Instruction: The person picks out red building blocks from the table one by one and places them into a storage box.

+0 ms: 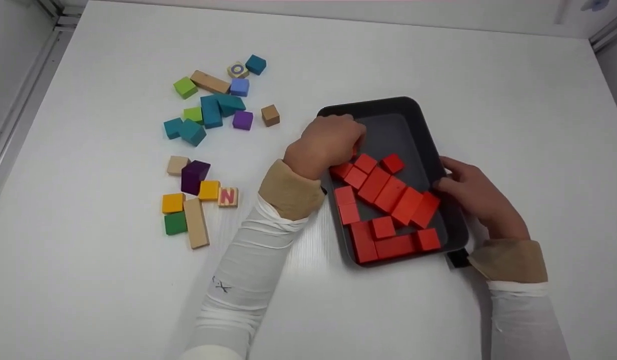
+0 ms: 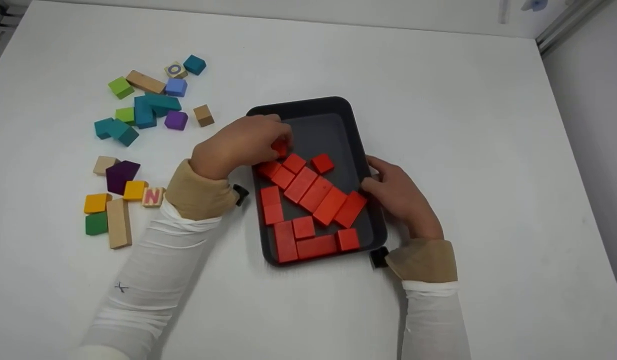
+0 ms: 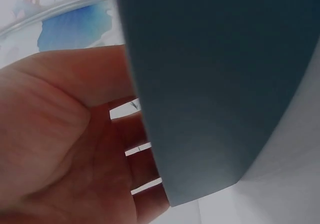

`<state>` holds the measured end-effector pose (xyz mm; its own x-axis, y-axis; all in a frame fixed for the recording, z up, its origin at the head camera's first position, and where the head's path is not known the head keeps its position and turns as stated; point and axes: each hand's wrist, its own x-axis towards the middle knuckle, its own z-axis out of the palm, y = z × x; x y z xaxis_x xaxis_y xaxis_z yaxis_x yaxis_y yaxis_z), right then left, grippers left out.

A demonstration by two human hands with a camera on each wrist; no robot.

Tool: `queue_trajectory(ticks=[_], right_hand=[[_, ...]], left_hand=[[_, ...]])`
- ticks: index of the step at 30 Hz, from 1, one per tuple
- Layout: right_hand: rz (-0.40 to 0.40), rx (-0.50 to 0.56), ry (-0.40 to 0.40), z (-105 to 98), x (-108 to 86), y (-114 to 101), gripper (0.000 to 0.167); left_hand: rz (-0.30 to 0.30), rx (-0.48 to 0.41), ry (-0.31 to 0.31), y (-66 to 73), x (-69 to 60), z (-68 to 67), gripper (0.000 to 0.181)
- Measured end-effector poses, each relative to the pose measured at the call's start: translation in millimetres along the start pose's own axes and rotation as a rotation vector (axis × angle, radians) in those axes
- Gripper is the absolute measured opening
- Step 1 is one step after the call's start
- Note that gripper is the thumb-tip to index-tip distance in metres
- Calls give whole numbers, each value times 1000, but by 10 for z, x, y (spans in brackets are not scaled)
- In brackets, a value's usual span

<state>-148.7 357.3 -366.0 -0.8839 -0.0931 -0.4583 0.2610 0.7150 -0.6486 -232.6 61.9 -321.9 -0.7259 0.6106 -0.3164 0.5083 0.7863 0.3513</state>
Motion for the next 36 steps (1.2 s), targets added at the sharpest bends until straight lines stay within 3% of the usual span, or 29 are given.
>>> queue_trajectory(ticks=[7,15,24,36], right_hand=[[8,-11,5,12,7,17,62],[12,-2,-12,-27,-14,46,62],[5,-26,-42,-17,42,10,63],[12,-32,-35,-18,51,20,62]], left_hand=[[16,-6,-18,17,34,11,29],[18,-87,-37,52,38,-27,32],[-30,-120,-61,28,-4,-40,42],[-29,-90,-78,56,21,-51,42]])
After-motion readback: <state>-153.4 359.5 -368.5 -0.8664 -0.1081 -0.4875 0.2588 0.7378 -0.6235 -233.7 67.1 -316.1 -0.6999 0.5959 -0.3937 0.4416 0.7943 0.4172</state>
